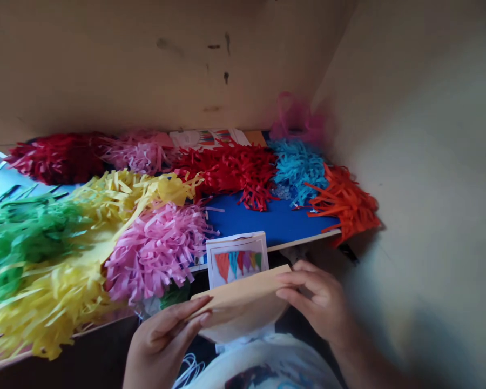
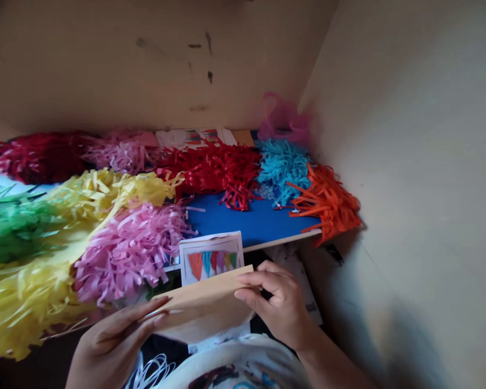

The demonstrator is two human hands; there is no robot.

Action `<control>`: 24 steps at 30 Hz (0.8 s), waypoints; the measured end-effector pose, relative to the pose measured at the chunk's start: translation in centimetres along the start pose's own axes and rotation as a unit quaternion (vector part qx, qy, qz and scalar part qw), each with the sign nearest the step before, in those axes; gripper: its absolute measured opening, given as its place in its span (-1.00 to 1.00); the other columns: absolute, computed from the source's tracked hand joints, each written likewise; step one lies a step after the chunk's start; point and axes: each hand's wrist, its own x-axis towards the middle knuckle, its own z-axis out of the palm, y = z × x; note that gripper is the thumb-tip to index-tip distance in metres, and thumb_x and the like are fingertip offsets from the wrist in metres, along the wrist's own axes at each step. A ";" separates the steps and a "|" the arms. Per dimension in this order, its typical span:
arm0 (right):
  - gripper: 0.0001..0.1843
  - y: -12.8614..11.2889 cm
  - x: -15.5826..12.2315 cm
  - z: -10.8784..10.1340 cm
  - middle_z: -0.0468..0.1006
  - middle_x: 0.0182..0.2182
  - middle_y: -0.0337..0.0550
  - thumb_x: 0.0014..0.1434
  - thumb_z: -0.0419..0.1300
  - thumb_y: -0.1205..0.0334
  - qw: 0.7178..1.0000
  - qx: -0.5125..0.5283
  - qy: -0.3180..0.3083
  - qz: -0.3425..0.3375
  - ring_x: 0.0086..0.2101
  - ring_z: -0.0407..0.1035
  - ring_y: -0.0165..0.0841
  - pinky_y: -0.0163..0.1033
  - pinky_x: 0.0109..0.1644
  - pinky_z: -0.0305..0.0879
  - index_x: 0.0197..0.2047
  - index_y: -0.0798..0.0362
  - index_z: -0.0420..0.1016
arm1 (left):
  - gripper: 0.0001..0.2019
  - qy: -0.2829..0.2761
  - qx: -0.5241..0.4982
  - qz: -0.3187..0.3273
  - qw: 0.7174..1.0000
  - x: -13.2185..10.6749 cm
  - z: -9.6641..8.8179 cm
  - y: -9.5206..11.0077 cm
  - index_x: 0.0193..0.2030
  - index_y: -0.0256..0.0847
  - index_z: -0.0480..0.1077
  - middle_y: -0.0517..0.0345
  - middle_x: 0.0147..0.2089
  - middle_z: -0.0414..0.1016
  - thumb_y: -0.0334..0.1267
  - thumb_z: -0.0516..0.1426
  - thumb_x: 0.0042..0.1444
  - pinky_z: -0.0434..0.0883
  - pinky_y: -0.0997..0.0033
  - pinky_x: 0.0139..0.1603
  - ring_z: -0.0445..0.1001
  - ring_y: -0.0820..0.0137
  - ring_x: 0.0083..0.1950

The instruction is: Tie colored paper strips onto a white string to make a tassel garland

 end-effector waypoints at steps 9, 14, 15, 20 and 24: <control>-0.93 0.0 0.0 -0.3 0.48 -0.46 -0.24 0.12 0.34 0.31 1.000 0.021 -0.019 0.000 -0.40 0.37 -0.39 -0.31 -0.32 0.32 -0.29 -0.04 0.61 | -0.89 -0.018 -0.031 0.019 0.999 0.4 0.1 -0.1 -0.30 -0.07 0.64 0.12 -0.34 0.65 -0.25 0.32 -0.02 0.53 0.55 -0.32 0.59 0.36 -0.33; -0.92 0.4 -0.4 -0.5 0.53 -0.13 -0.09 0.18 0.28 0.26 0.985 0.116 -0.076 0.098 -0.12 0.43 -0.26 -0.18 -0.07 0.34 -0.38 -0.01 0.54 | -0.88 -0.014 -0.116 -0.037 0.992 0.6 1.0 0.5 -0.50 -0.16 0.60 0.03 -0.22 0.56 -0.19 0.33 -0.04 0.52 0.43 -0.18 0.54 0.27 -0.15; -0.90 0.5 -0.6 -0.4 0.56 -0.14 -0.09 0.20 0.26 0.24 0.973 0.161 -0.101 0.130 -0.14 0.45 -0.26 -0.19 -0.08 0.35 -0.36 0.00 0.51 | -0.84 -0.029 -0.142 -0.059 0.988 0.4 1.3 0.3 -0.51 -0.17 0.58 0.03 -0.24 0.57 -0.17 0.31 -0.01 0.52 0.36 -0.09 0.56 0.23 -0.13; -0.86 1.3 -1.3 0.2 0.59 -0.33 -0.16 0.24 0.21 0.20 0.950 0.223 -0.111 0.190 -0.29 0.49 -0.34 -0.28 -0.22 0.36 -0.36 0.02 0.43 | -0.75 -0.026 -0.150 -0.142 0.978 -0.9 2.7 -1.2 -0.46 -0.21 0.57 0.09 -0.48 0.59 -0.10 0.22 0.11 0.52 0.41 -0.34 0.62 0.23 -0.35; -0.94 1.6 -0.6 0.3 0.63 -0.23 -0.15 0.22 0.24 0.23 0.961 0.162 -0.165 0.153 -0.25 0.50 -0.34 -0.26 -0.15 0.34 -0.23 0.00 0.50 | -0.88 -0.017 -0.037 0.001 0.999 -0.6 3.0 -0.9 -0.37 -0.16 0.60 0.07 -0.33 0.67 -0.24 0.22 0.10 0.55 0.42 -0.22 0.65 0.16 -0.16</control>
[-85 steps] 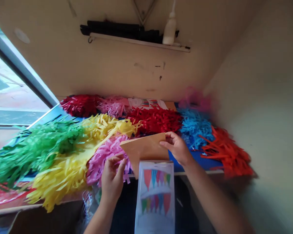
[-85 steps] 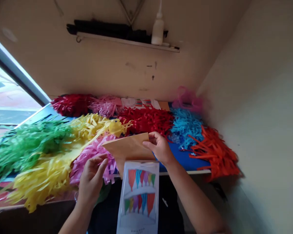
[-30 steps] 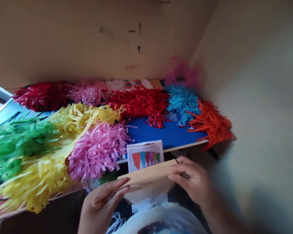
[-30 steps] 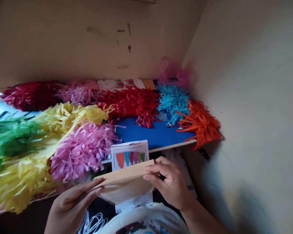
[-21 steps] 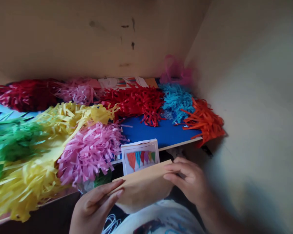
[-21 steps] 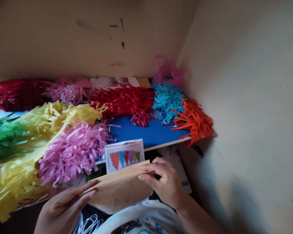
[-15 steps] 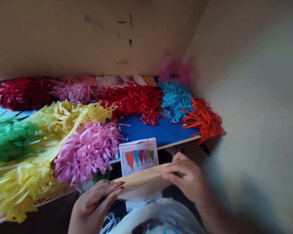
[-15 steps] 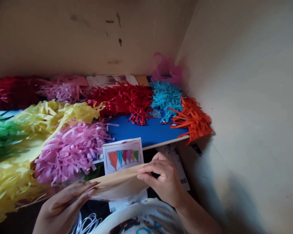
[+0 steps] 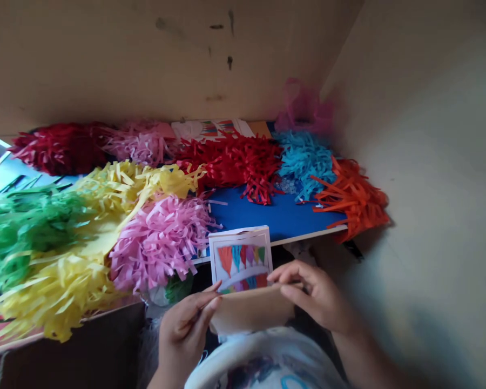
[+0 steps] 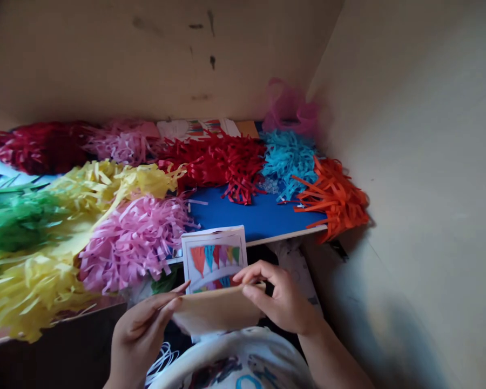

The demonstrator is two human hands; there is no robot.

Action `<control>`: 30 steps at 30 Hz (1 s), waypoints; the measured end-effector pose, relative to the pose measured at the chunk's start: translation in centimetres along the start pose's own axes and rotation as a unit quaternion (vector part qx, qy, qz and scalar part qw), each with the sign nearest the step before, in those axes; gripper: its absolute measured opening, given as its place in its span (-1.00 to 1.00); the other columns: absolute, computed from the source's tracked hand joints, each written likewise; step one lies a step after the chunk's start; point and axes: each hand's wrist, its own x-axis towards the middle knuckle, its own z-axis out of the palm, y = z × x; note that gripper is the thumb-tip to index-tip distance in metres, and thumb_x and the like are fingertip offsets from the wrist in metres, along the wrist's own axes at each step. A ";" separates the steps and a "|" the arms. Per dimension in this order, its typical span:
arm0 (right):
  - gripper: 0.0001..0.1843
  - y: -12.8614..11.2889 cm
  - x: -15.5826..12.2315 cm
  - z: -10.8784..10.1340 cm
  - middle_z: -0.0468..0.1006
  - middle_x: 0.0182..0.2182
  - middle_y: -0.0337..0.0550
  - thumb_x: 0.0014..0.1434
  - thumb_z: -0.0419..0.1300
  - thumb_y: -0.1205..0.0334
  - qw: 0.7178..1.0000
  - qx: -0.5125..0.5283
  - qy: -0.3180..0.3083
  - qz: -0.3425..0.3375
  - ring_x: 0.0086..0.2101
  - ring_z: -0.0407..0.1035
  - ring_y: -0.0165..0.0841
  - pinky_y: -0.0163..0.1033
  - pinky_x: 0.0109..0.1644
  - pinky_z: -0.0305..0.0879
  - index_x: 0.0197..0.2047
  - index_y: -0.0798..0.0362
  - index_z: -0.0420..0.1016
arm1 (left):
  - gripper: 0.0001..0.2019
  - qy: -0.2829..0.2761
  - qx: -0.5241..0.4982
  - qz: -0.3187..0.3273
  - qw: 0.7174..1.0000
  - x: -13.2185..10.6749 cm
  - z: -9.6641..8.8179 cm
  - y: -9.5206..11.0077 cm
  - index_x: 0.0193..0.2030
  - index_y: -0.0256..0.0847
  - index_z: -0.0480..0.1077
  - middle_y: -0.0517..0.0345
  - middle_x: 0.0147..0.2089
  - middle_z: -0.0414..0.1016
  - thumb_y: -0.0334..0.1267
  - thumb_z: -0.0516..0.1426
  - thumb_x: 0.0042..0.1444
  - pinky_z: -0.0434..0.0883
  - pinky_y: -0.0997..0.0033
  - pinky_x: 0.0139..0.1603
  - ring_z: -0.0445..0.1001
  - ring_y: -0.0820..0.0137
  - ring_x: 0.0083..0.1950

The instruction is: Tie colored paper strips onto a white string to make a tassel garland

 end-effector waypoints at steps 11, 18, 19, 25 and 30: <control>-0.79 -1.5 1.7 0.3 0.64 -0.44 -0.27 0.31 0.16 0.28 0.968 -0.199 -0.066 -0.134 -0.39 0.49 -0.42 -0.22 -0.21 0.15 -0.38 0.03 0.53 | -0.82 -0.036 -0.060 -0.088 0.994 -0.1 0.8 1.0 -0.31 -0.14 0.61 0.04 -0.33 0.66 -0.13 0.22 0.11 0.53 0.42 -0.27 0.64 0.25 -0.29; -0.76 -1.9 1.4 0.5 0.60 -0.45 -0.24 0.32 0.09 0.34 0.951 -0.254 -0.061 -0.167 -0.39 0.43 -0.41 -0.20 -0.22 0.08 -0.39 0.05 0.44 | -0.75 -0.125 -0.179 -0.188 0.958 0.4 1.3 1.7 -0.28 -0.15 0.64 0.02 -0.29 0.63 -0.05 0.31 -0.02 0.47 0.47 -0.29 0.58 0.29 -0.27; -0.79 -2.0 1.4 0.6 0.60 -0.44 -0.23 0.32 0.10 0.34 0.946 -0.269 -0.066 -0.167 -0.38 0.43 -0.40 -0.19 -0.21 0.07 -0.37 0.06 0.45 | -0.82 -0.122 -0.154 -0.173 0.965 0.6 1.5 1.8 -0.34 -0.14 0.64 0.03 -0.32 0.63 -0.10 0.28 0.03 0.46 0.49 -0.28 0.57 0.31 -0.28; -0.82 -2.4 1.8 1.6 0.60 -0.46 -0.21 0.27 0.21 0.24 0.925 -0.326 -0.071 -0.181 -0.39 0.42 -0.36 -0.16 -0.21 0.00 -0.39 0.07 0.46 | -0.88 -0.078 -0.096 -0.097 0.988 0.7 2.2 2.0 -0.35 -0.12 0.64 0.05 -0.37 0.63 -0.20 0.26 0.06 0.50 0.47 -0.30 0.58 0.32 -0.32; -0.78 -2.1 2.4 1.6 0.59 -0.51 -0.27 0.29 0.20 0.23 0.939 -0.273 -0.077 -0.192 -0.44 0.43 -0.41 -0.18 -0.23 0.04 -0.41 0.05 0.49 | -0.89 -0.047 -0.088 -0.062 0.993 0.4 2.2 1.6 -0.35 -0.13 0.64 0.05 -0.41 0.61 -0.21 0.27 0.05 0.49 0.49 -0.39 0.56 0.34 -0.38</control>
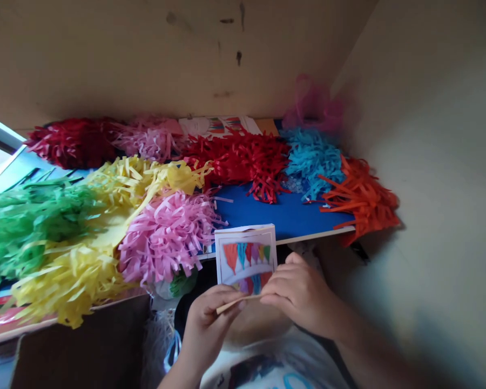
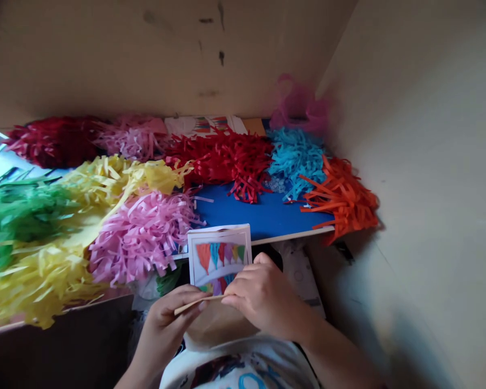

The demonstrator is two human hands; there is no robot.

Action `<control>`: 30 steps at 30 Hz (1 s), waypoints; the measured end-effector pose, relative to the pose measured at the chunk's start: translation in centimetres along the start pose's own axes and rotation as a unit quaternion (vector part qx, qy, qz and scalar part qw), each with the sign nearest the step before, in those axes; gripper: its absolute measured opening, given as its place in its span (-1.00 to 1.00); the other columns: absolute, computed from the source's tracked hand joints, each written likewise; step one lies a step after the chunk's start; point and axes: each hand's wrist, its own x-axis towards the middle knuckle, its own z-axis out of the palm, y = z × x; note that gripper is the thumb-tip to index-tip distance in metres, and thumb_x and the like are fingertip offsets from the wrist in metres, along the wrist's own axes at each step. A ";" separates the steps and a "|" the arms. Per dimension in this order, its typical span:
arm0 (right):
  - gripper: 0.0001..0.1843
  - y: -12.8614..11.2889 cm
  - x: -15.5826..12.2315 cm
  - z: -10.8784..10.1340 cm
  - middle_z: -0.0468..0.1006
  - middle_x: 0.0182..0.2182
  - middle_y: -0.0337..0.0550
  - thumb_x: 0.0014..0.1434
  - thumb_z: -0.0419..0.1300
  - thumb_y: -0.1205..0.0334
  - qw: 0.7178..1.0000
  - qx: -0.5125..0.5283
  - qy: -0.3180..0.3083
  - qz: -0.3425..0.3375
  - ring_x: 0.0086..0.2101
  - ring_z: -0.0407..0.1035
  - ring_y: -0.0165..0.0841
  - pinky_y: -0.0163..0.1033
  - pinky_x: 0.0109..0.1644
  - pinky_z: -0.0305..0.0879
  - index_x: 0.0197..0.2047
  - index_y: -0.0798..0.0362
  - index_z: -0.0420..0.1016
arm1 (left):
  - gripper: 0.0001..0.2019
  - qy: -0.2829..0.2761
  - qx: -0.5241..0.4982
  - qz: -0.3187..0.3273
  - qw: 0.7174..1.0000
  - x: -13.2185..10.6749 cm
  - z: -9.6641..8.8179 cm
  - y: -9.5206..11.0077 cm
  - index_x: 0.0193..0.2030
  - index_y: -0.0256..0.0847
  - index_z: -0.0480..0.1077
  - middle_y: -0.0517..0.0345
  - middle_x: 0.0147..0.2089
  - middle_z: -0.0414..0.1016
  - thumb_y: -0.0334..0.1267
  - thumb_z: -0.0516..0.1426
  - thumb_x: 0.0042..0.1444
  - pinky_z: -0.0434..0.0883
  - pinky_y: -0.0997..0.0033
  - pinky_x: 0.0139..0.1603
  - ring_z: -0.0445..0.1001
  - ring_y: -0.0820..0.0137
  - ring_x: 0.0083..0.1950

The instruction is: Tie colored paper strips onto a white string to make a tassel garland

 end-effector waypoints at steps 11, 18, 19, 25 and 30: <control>-0.83 -0.2 0.1 -0.4 0.61 -0.51 -0.32 0.15 0.33 0.28 0.997 0.066 -0.002 0.032 -0.45 0.46 -0.43 -0.21 -0.24 0.10 -0.47 0.02 0.49 | -0.83 -0.049 -0.022 0.030 0.998 -0.2 -0.7 0.8 -0.25 -0.12 0.62 0.07 -0.36 0.60 -0.26 0.16 0.19 0.47 0.49 -0.31 0.57 0.36 -0.32; -0.86 -0.1 0.0 -0.6 0.62 -0.47 -0.32 0.23 0.26 0.27 0.995 0.087 -0.035 0.029 -0.40 0.48 -0.44 -0.22 -0.19 0.15 -0.39 0.00 0.53 | -0.81 -0.049 0.026 0.050 0.997 -0.3 -0.7 0.8 -0.21 -0.15 0.61 0.02 -0.32 0.61 -0.26 0.14 0.20 0.50 0.44 -0.28 0.58 0.31 -0.29; -0.85 -0.1 0.0 -0.6 0.62 -0.47 -0.32 0.23 0.25 0.29 0.996 0.084 -0.029 0.030 -0.40 0.48 -0.45 -0.22 -0.19 0.15 -0.40 0.00 0.52 | -0.80 -0.049 0.028 0.049 0.997 -0.3 -0.7 0.8 -0.21 -0.16 0.61 0.01 -0.32 0.61 -0.25 0.13 0.20 0.50 0.43 -0.28 0.58 0.31 -0.29; -0.82 -0.4 0.1 -0.4 0.60 -0.50 -0.29 0.23 0.23 0.29 0.998 0.062 0.001 0.021 -0.42 0.44 -0.42 -0.19 -0.23 0.10 -0.43 0.02 0.50 | -0.84 -0.046 -0.005 0.033 0.998 -0.3 -0.4 1.0 -0.23 -0.14 0.62 0.03 -0.32 0.61 -0.21 0.20 0.14 0.49 0.47 -0.34 0.58 0.31 -0.31; -0.82 -0.5 0.1 -0.2 0.59 -0.52 -0.29 0.21 0.25 0.31 0.997 0.069 0.012 0.016 -0.43 0.42 -0.42 -0.19 -0.23 0.07 -0.45 0.03 0.47 | -0.90 -0.042 0.026 0.044 0.998 -0.3 -0.2 1.3 -0.34 -0.14 0.62 0.07 -0.41 0.62 -0.26 0.24 0.10 0.50 0.48 -0.37 0.58 0.33 -0.37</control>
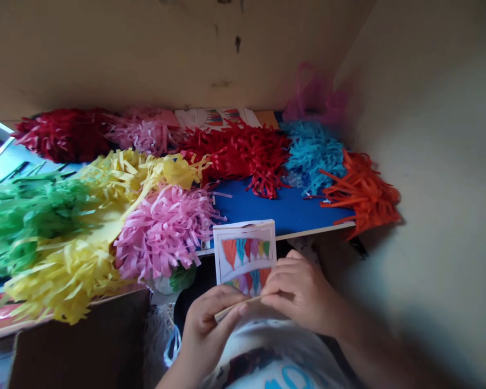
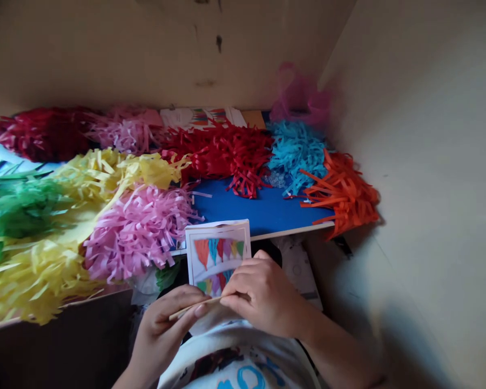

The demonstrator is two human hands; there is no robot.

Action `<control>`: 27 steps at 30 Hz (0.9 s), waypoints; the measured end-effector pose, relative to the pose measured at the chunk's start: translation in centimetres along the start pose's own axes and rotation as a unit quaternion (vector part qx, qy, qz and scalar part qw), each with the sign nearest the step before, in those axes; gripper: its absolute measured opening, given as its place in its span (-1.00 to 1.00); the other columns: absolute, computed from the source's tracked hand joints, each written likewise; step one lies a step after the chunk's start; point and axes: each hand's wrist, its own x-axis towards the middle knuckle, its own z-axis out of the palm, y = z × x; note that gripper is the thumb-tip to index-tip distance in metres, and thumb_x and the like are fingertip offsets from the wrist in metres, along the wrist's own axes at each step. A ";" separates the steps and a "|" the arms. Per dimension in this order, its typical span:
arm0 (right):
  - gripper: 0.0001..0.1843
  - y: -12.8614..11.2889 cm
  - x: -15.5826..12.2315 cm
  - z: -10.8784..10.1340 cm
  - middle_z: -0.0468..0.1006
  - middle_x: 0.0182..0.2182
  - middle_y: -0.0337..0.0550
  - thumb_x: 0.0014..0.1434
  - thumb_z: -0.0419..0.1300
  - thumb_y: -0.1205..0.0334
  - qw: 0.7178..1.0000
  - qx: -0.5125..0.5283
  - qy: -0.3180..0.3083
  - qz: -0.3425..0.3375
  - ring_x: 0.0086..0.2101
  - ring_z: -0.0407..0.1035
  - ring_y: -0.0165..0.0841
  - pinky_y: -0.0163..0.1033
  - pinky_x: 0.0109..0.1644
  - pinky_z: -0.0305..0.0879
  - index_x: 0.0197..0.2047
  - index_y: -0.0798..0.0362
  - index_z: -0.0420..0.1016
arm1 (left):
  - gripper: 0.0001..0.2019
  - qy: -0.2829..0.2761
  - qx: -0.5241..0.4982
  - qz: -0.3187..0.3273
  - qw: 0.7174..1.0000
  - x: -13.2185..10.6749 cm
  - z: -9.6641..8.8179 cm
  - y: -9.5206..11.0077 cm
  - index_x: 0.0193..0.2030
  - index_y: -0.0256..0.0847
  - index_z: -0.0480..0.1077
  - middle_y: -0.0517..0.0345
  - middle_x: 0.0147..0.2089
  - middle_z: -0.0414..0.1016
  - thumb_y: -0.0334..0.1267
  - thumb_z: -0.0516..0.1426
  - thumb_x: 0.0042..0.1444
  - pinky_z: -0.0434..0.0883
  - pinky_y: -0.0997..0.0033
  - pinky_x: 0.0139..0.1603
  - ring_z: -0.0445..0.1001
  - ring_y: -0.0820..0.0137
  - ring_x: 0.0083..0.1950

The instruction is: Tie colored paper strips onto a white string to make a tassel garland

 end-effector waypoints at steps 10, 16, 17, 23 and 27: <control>-0.85 0.1 -0.2 0.0 0.59 -0.50 -0.31 0.21 0.25 0.32 1.000 0.013 -0.003 -0.006 -0.42 0.43 -0.43 -0.20 -0.22 0.09 -0.42 0.02 0.49 | -0.88 0.005 0.009 0.019 1.000 -0.4 0.2 -0.2 -0.30 -0.13 0.60 0.11 -0.36 0.62 -0.34 0.19 0.13 0.49 0.53 -0.32 0.59 0.37 -0.32; -0.83 0.3 -0.2 0.3 0.59 -0.52 -0.30 0.21 0.25 0.33 1.000 0.001 0.017 -0.010 -0.45 0.41 -0.43 -0.20 -0.24 0.05 -0.44 0.03 0.50 | -0.90 0.013 0.011 0.039 0.999 -0.4 0.5 -0.2 -0.27 -0.12 0.58 0.16 -0.36 0.61 -0.36 0.22 0.11 0.49 0.57 -0.32 0.58 0.41 -0.34; -0.83 0.3 -0.2 0.3 0.59 -0.52 -0.30 0.20 0.26 0.32 1.000 -0.002 0.023 -0.012 -0.45 0.41 -0.43 -0.20 -0.25 0.04 -0.44 0.03 0.50 | -0.90 0.015 0.013 0.042 0.999 -0.4 0.5 -0.2 -0.28 -0.12 0.58 0.16 -0.37 0.61 -0.36 0.22 0.10 0.49 0.57 -0.33 0.58 0.42 -0.35; -0.87 1.1 -0.6 -0.4 0.63 -0.47 -0.33 0.20 0.30 0.31 1.000 -0.013 -0.018 -0.003 -0.42 0.46 -0.44 -0.18 -0.20 0.03 -0.41 0.02 0.52 | -0.90 0.024 -0.002 -0.016 1.000 -0.6 -0.1 -0.7 -0.36 -0.09 0.62 0.15 -0.40 0.62 -0.31 0.24 0.09 0.47 0.57 -0.36 0.58 0.39 -0.36; -0.88 1.6 -0.9 -0.7 0.64 -0.45 -0.33 0.21 0.29 0.29 0.999 0.001 -0.034 0.011 -0.40 0.47 -0.44 -0.19 -0.21 0.05 -0.39 0.02 0.53 | -0.88 0.037 -0.043 -0.094 0.994 -0.9 -0.2 -1.2 -0.39 -0.12 0.63 0.10 -0.41 0.59 -0.21 0.25 0.08 0.41 0.54 -0.43 0.54 0.37 -0.39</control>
